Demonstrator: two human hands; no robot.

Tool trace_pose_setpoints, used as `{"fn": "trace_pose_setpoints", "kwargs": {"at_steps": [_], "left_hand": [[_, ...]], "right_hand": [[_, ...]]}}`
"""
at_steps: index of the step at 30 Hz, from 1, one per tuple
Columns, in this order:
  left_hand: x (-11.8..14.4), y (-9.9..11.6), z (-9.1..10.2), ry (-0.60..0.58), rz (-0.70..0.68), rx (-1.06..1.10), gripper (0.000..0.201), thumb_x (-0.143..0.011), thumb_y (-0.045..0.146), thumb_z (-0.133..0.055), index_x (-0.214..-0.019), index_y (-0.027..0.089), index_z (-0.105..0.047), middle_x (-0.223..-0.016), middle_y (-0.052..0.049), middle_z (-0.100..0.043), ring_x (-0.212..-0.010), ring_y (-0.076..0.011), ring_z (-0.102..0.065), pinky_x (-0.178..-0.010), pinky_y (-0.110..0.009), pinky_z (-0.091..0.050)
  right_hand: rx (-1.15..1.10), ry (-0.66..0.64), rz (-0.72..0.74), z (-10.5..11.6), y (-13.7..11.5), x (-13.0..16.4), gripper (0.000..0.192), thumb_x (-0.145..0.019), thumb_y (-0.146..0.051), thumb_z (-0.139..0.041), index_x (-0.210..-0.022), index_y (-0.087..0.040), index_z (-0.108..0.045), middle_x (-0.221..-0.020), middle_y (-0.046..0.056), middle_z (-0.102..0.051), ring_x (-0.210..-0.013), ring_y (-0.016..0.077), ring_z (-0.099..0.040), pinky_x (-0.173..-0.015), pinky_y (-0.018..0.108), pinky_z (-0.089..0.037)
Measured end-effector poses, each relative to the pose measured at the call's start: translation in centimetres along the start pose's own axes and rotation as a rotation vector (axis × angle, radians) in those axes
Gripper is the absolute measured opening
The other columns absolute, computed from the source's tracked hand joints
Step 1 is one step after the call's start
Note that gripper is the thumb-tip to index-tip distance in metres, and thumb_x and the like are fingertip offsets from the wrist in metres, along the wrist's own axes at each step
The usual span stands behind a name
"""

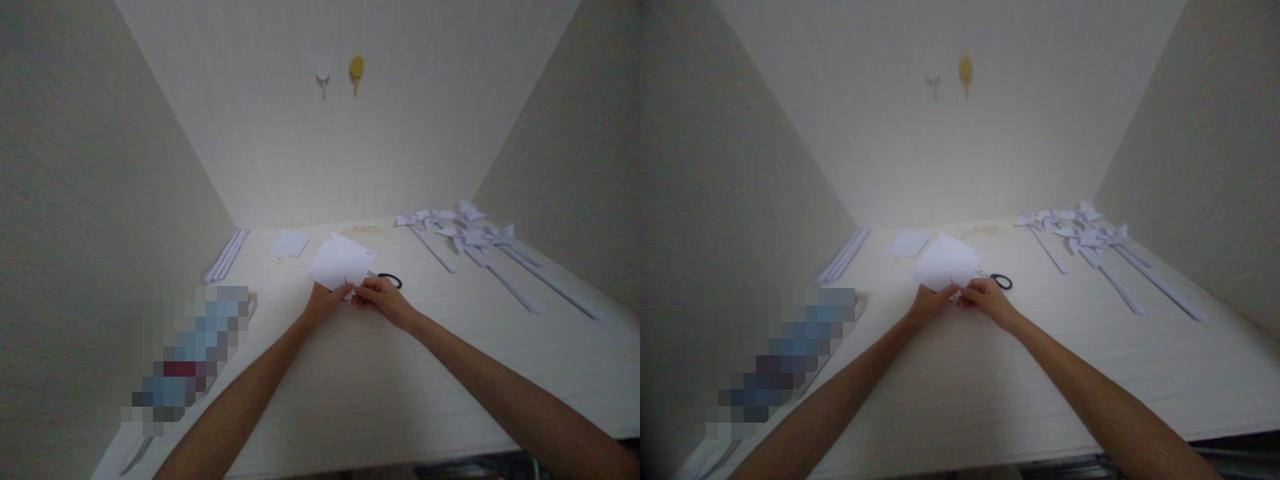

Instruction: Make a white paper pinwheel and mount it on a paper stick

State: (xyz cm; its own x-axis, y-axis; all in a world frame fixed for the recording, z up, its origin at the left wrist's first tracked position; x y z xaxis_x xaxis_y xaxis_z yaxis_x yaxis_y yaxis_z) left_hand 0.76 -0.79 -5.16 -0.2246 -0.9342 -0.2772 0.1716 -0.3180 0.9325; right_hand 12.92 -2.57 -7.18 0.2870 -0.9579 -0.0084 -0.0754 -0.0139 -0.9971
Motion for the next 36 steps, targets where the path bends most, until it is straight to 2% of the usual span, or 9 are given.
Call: {"fn": "trace_pose_setpoints", "kwargs": {"at_steps": [7,13,21,26,33,36], "left_hand": [[-0.29,-0.24,0.14,0.041,0.012,0.014,0.011,-0.062,0.024,-0.059,-0.066,0.014,-0.057,-0.062,-0.002,-0.062,-0.057,-0.0130,-0.056,-0.052,-0.024,-0.047],[-0.57,-0.20,-0.14,-0.015,0.048,0.040,0.010,-0.062,0.023,-0.058,-0.061,0.014,-0.056,-0.057,0.000,-0.060,-0.054,-0.0123,-0.055,-0.053,-0.024,-0.046],[-0.60,-0.15,0.20,0.052,0.086,0.072,0.013,-0.058,0.022,-0.063,-0.066,0.013,-0.057,-0.066,-0.002,-0.063,-0.063,-0.0145,-0.057,-0.063,-0.028,-0.047],[-0.58,0.07,0.37,0.083,0.081,0.056,0.011,-0.059,0.021,-0.061,-0.064,0.013,-0.055,-0.061,-0.002,-0.062,-0.060,-0.0142,-0.057,-0.060,-0.027,-0.047],[-0.52,-0.21,0.60,0.121,0.120,0.094,0.013,-0.058,0.023,-0.063,-0.066,0.013,-0.058,-0.066,-0.003,-0.064,-0.062,-0.0151,-0.058,-0.060,-0.028,-0.048],[-0.36,-0.22,0.78,0.146,0.152,0.106,0.015,-0.057,0.023,-0.065,-0.066,0.014,-0.059,-0.070,-0.004,-0.065,-0.069,-0.0173,-0.059,-0.063,-0.029,-0.048]], "right_hand": [[0.027,-0.011,0.008,-0.09,-0.15,-0.14,0.024,-0.065,-0.038,-0.059,-0.061,-0.014,-0.060,-0.057,0.001,-0.062,-0.050,0.0110,-0.055,-0.053,0.025,-0.042],[0.060,0.055,0.010,0.06,-0.09,-0.24,0.019,-0.065,-0.033,-0.058,-0.057,-0.015,-0.059,-0.055,0.001,-0.061,-0.050,0.0112,-0.054,-0.052,0.025,-0.042],[0.117,0.119,-0.009,-0.03,-0.26,-0.42,0.017,-0.063,-0.031,-0.059,-0.053,-0.016,-0.057,-0.052,0.001,-0.062,-0.046,0.0106,-0.053,-0.046,0.023,-0.041],[0.162,0.152,-0.046,-0.22,-0.27,-0.57,0.018,-0.065,-0.028,-0.057,-0.053,-0.015,-0.057,-0.050,0.001,-0.059,-0.043,0.0090,-0.051,-0.041,0.021,-0.037],[0.193,0.074,0.014,-0.43,-0.23,-0.38,0.017,-0.065,-0.033,-0.059,-0.062,-0.016,-0.058,-0.055,-0.001,-0.059,-0.047,0.0086,-0.050,-0.042,0.020,-0.035],[0.178,0.104,0.038,-0.20,-0.24,-0.29,0.015,-0.062,-0.031,-0.061,-0.064,-0.017,-0.056,-0.055,-0.002,-0.057,-0.047,0.0086,-0.049,-0.044,0.021,-0.036]]}}
Point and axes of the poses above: each hand's wrist, its own x-axis away from the middle knuckle, its own z-axis out of the back of the hand, y = z × x, the point moved 5 cm from there along -x, towards the middle knuckle
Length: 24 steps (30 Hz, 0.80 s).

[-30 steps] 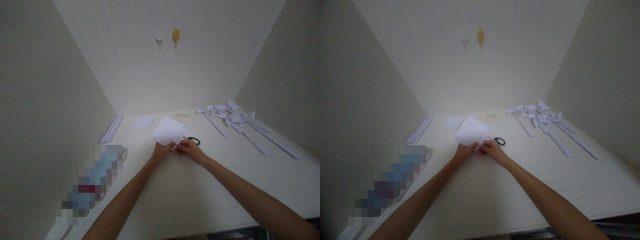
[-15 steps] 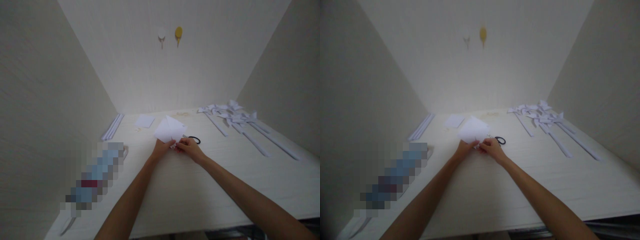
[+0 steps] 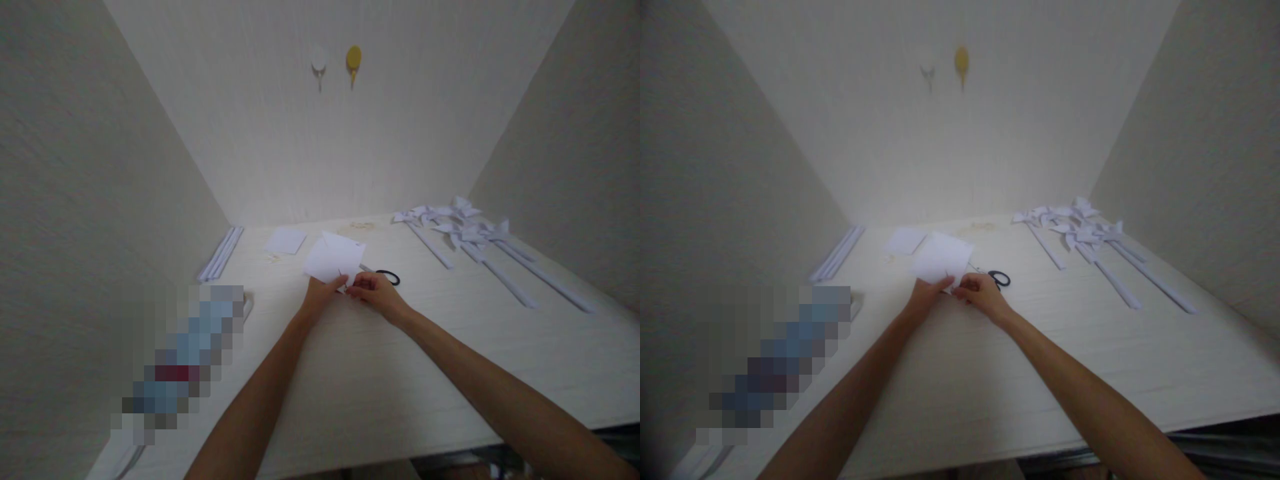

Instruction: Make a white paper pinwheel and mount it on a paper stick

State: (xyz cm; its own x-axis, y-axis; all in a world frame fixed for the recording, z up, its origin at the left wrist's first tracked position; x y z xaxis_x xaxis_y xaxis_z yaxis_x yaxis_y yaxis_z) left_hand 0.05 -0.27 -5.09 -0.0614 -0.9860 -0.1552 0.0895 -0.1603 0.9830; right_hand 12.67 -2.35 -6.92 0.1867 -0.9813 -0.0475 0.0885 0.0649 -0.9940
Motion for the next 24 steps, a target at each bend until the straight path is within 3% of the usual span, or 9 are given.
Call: {"fn": "trace_pose_setpoints", "kwargs": {"at_steps": [8,16,24], "left_hand": [[0.3,0.0,0.0,0.035,0.084,0.056,0.013,-0.056,0.021,-0.066,-0.055,0.014,-0.056,-0.065,-0.003,-0.064,-0.072,-0.0183,-0.060,-0.061,-0.029,-0.048],[0.4,0.3,-0.1,0.022,0.089,0.082,0.014,-0.056,0.023,-0.066,-0.056,0.013,-0.057,-0.068,-0.004,-0.065,-0.067,-0.0172,-0.060,-0.059,-0.029,-0.048],[0.2,0.4,-0.4,-0.039,0.036,0.071,0.018,-0.056,0.022,-0.066,-0.070,0.013,-0.061,-0.087,-0.007,-0.066,-0.083,-0.0184,-0.059,-0.077,-0.032,-0.044]], "right_hand": [[0.176,0.145,0.170,0.3,-0.8,0.2,0.005,-0.062,-0.022,-0.057,-0.059,-0.019,-0.054,-0.061,0.000,-0.057,-0.059,0.0145,-0.053,-0.058,0.028,-0.040],[0.123,0.158,0.139,0.1,-0.5,0.5,0.014,-0.058,-0.028,-0.064,-0.064,-0.019,-0.054,-0.066,0.001,-0.056,-0.061,0.0148,-0.052,-0.054,0.027,-0.040],[0.309,0.182,0.280,0.3,-1.5,0.5,0.019,-0.068,-0.025,-0.056,-0.051,-0.019,-0.049,-0.056,-0.001,-0.048,-0.059,0.0139,-0.046,-0.058,0.028,-0.036]]}}
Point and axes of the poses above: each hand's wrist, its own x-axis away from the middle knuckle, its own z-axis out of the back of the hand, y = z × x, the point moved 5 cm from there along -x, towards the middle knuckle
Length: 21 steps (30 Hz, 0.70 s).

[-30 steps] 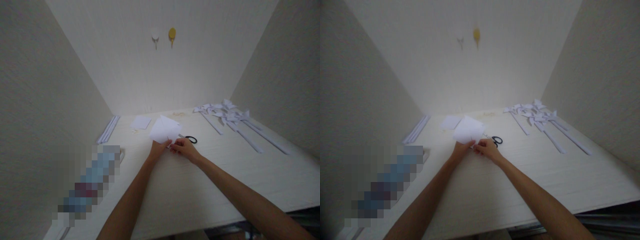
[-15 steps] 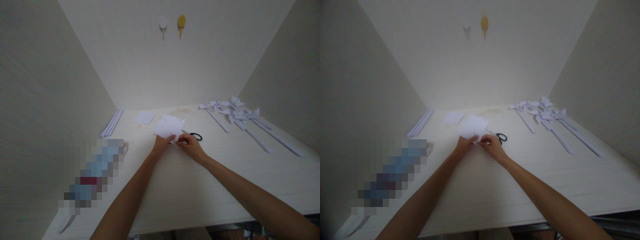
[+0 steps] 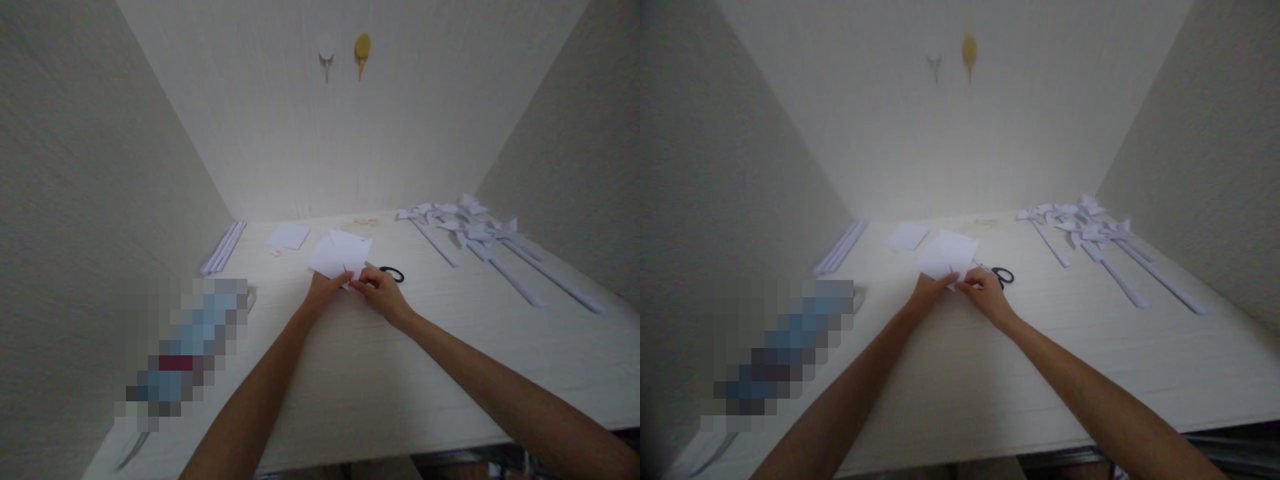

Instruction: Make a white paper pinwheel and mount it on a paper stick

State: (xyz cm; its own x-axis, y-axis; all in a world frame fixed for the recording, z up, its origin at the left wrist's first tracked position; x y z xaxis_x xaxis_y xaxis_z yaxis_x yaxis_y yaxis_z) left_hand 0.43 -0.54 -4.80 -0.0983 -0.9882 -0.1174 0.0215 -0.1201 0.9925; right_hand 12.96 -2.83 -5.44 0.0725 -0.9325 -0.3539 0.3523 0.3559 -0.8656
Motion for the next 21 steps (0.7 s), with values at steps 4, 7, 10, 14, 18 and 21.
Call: {"fn": "trace_pose_setpoints", "kwargs": {"at_steps": [4,7,10,14,18,21], "left_hand": [[0.0,-0.2,-0.2,-0.058,-0.003,0.036,0.021,-0.056,0.022,-0.067,-0.074,0.013,-0.062,-0.088,-0.007,-0.065,-0.083,-0.0186,-0.059,-0.078,-0.033,-0.043],[0.0,-0.3,-0.2,-0.056,-0.002,0.073,0.022,-0.053,0.019,-0.068,-0.073,0.013,-0.062,-0.084,-0.005,-0.066,-0.079,-0.0173,-0.059,-0.077,-0.032,-0.043],[-0.1,-0.4,0.1,0.021,0.037,0.155,0.017,-0.052,0.018,-0.069,-0.066,0.013,-0.061,-0.078,-0.004,-0.066,-0.073,-0.0159,-0.059,-0.072,-0.029,-0.044],[-0.6,-0.9,0.6,0.119,0.113,0.436,0.017,-0.056,0.020,-0.066,-0.070,0.012,-0.060,-0.075,-0.004,-0.064,-0.064,-0.0138,-0.058,-0.060,-0.026,-0.045],[-1.1,-1.5,1.6,0.215,0.095,0.666,0.022,-0.057,0.019,-0.065,-0.076,0.012,-0.058,-0.073,-0.002,-0.063,-0.062,-0.0104,-0.058,-0.057,-0.021,-0.044],[-1.3,-1.7,2.1,0.244,0.066,0.694,0.019,-0.056,0.018,-0.065,-0.073,0.012,-0.058,-0.071,-0.001,-0.063,-0.061,-0.0085,-0.057,-0.057,-0.019,-0.043]], "right_hand": [[-0.081,0.037,0.028,0.2,0.2,0.1,0.020,-0.066,-0.025,-0.058,-0.050,-0.018,-0.048,-0.065,0.001,-0.044,-0.067,0.0148,-0.045,-0.057,0.026,-0.036],[-0.147,0.040,-0.004,0.0,0.4,0.3,0.020,-0.064,-0.027,-0.060,-0.050,-0.018,-0.048,-0.073,0.002,-0.042,-0.069,0.0147,-0.044,-0.051,0.024,-0.034],[-0.123,0.033,-0.002,0.0,0.5,0.3,0.019,-0.064,-0.026,-0.060,-0.050,-0.018,-0.048,-0.070,0.001,-0.043,-0.068,0.0147,-0.044,-0.054,0.025,-0.035],[-0.065,0.061,0.059,0.2,0.3,0.0,0.019,-0.065,-0.022,-0.057,-0.050,-0.019,-0.045,-0.061,0.000,-0.045,-0.064,0.0149,-0.044,-0.062,0.029,-0.034],[-0.077,0.070,0.053,0.2,0.4,-0.1,0.020,-0.064,-0.023,-0.056,-0.049,-0.019,-0.044,-0.059,0.000,-0.046,-0.061,0.0140,-0.043,-0.057,0.028,-0.034],[-0.204,0.093,-0.083,0.0,1.2,0.1,0.015,-0.063,-0.026,-0.059,-0.054,-0.019,-0.049,-0.055,-0.002,-0.045,-0.053,0.0116,-0.042,-0.048,0.024,-0.033]]}}
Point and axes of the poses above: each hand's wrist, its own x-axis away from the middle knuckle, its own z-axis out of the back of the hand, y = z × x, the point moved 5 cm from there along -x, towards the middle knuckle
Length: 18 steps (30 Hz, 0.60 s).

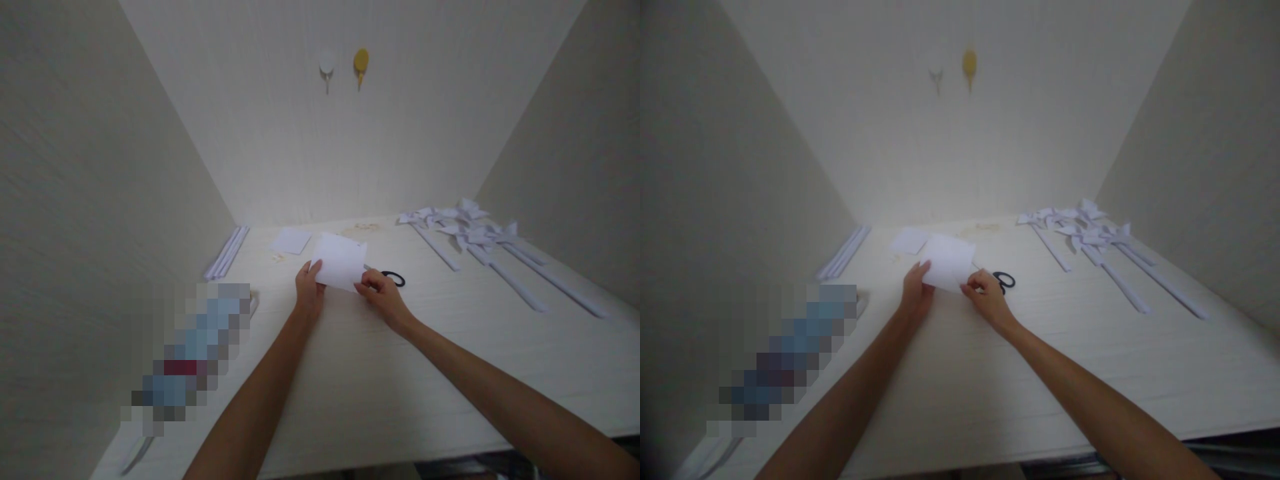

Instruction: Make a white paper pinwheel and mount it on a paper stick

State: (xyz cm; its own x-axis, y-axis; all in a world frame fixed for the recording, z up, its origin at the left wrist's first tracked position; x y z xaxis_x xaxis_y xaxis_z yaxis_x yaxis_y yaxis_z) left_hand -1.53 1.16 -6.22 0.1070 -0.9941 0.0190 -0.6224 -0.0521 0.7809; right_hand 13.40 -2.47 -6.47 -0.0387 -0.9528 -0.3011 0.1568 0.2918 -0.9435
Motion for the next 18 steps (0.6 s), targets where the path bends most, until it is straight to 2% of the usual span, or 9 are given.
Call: {"fn": "trace_pose_setpoints", "kwargs": {"at_steps": [4,7,9,11,14,18], "left_hand": [[0.1,-0.2,-0.2,-0.040,0.036,-0.051,0.018,-0.055,0.019,-0.067,-0.068,0.012,-0.058,-0.067,0.000,-0.062,-0.058,-0.0082,-0.056,-0.055,-0.019,-0.043],[0.5,-0.7,-0.8,-0.125,0.091,-0.137,0.017,-0.054,0.019,-0.067,-0.068,0.012,-0.060,-0.063,0.000,-0.061,-0.055,-0.0085,-0.055,-0.053,-0.020,-0.043],[0.6,-0.9,-1.1,-0.171,0.106,-0.182,0.019,-0.054,0.020,-0.068,-0.069,0.011,-0.061,-0.064,-0.001,-0.062,-0.055,-0.0090,-0.055,-0.054,-0.021,-0.043],[0.7,-1.0,-1.1,-0.166,0.095,-0.204,0.021,-0.052,0.020,-0.069,-0.069,0.012,-0.062,-0.065,-0.001,-0.062,-0.055,-0.0089,-0.054,-0.053,-0.021,-0.043],[0.6,-0.8,-0.9,-0.116,0.070,-0.199,0.020,-0.051,0.022,-0.071,-0.067,0.013,-0.062,-0.065,-0.001,-0.062,-0.055,-0.0090,-0.055,-0.054,-0.022,-0.043],[0.8,-0.7,-1.2,-0.172,0.074,-0.207,0.019,-0.052,0.022,-0.070,-0.066,0.012,-0.062,-0.065,-0.002,-0.062,-0.055,-0.0097,-0.056,-0.055,-0.022,-0.044]], "right_hand": [[-0.339,0.149,-0.256,0.5,1.2,0.1,0.014,-0.059,-0.028,-0.063,-0.061,-0.018,-0.055,-0.053,-0.004,-0.048,-0.048,0.0087,-0.044,-0.041,0.020,-0.032],[-0.622,0.250,-0.342,1.1,1.2,-0.2,0.017,-0.049,-0.023,-0.069,-0.061,-0.018,-0.057,-0.056,-0.004,-0.052,-0.050,0.0065,-0.046,-0.040,0.016,-0.033],[-0.800,0.268,-0.384,1.3,1.0,-0.3,0.020,-0.050,-0.029,-0.070,-0.060,-0.018,-0.056,-0.056,-0.005,-0.053,-0.048,0.0059,-0.047,-0.038,0.016,-0.033],[-0.911,0.232,-0.420,1.1,0.8,-0.4,0.026,-0.055,-0.042,-0.067,-0.059,-0.019,-0.055,-0.057,-0.004,-0.055,-0.048,0.0068,-0.049,-0.039,0.017,-0.035],[-0.843,0.097,-0.404,0.5,0.4,-0.2,0.029,-0.057,-0.047,-0.065,-0.063,-0.020,-0.057,-0.063,-0.003,-0.058,-0.054,0.0084,-0.053,-0.042,0.018,-0.037],[-0.466,-0.062,-0.273,-0.4,0.5,0.1,0.019,-0.059,-0.033,-0.069,-0.062,-0.016,-0.060,-0.058,-0.001,-0.059,-0.051,0.0072,-0.050,-0.046,0.019,-0.035]]}}
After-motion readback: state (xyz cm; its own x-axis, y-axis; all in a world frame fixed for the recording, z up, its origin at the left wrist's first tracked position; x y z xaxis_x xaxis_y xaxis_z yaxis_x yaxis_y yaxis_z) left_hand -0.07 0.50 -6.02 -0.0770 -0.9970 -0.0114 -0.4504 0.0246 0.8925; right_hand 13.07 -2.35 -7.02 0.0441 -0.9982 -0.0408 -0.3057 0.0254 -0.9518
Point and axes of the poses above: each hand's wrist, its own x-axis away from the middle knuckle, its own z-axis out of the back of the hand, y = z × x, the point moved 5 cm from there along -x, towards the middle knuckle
